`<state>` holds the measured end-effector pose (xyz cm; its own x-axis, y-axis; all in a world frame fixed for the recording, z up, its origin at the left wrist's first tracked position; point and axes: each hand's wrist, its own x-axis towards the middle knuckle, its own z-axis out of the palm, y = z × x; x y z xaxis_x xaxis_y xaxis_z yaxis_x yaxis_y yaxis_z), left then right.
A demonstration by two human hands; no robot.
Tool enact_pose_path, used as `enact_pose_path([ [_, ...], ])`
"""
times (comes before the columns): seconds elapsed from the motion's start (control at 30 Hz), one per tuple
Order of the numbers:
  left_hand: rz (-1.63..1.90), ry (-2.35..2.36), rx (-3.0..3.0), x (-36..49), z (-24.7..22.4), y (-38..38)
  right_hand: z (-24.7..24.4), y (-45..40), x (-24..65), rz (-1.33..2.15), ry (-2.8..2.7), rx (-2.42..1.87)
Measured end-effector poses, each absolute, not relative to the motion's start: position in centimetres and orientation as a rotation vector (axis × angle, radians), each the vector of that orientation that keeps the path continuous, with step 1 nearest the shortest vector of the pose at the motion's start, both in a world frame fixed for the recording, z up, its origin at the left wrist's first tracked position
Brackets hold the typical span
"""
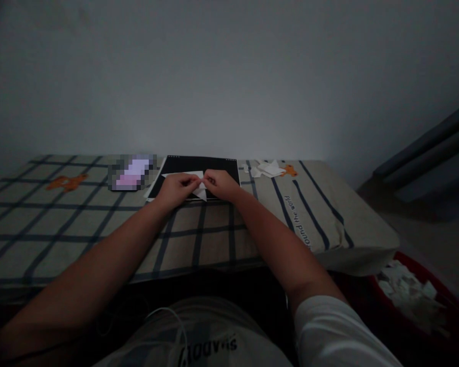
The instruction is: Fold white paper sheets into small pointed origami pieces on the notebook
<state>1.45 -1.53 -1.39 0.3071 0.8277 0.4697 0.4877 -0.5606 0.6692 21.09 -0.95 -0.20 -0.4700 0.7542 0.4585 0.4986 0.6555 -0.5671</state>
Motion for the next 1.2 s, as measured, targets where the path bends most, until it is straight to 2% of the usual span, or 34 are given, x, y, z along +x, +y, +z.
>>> enact_pose_path([
  [0.23,1.226,1.253,2.173,1.7,-1.0,-1.6,-0.6,-0.4,21.2,0.725,-1.992,-1.047],
  [0.67,1.312,1.335,1.749,1.8,-0.9,-1.7,-0.9,0.3,21.1,1.162,-1.689,-0.933],
  [1.2,1.025,1.185,2.073,1.7,-1.1,-1.5,-0.6,0.3,21.5,1.021,-1.602,-0.969],
])
